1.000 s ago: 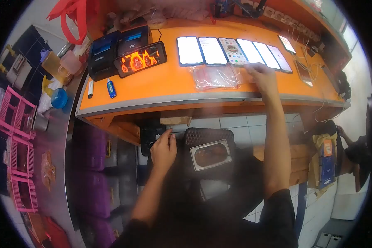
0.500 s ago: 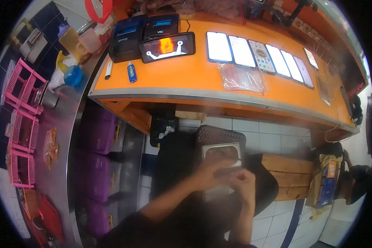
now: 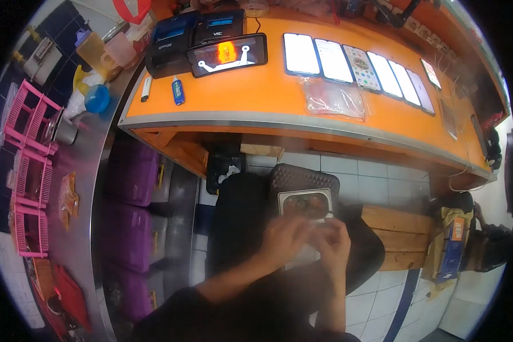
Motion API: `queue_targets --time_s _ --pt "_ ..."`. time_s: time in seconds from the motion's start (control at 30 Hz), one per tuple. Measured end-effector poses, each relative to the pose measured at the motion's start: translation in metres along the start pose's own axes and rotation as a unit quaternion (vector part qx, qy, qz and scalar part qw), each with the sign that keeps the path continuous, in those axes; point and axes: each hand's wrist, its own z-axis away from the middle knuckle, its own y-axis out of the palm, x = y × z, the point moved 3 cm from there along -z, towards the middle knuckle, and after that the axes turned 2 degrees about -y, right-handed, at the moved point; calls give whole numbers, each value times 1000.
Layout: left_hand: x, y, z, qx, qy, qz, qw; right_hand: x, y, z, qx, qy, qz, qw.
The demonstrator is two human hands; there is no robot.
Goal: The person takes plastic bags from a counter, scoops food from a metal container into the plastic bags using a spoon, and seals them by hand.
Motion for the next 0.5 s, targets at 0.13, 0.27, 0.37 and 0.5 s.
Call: queue_targets --time_s 0.13,0.27,0.37,0.5 --pt "18 22 11 96 -158 195 963 11 15 0 17 -76 130 988" --pt "38 33 19 179 -221 272 919 1 12 2 40 -45 116 991" --pt "43 30 20 224 -235 302 897 -1 12 0 71 65 -7 995" --pt "44 29 20 258 -304 425 813 -11 4 -4 100 126 -96 982"
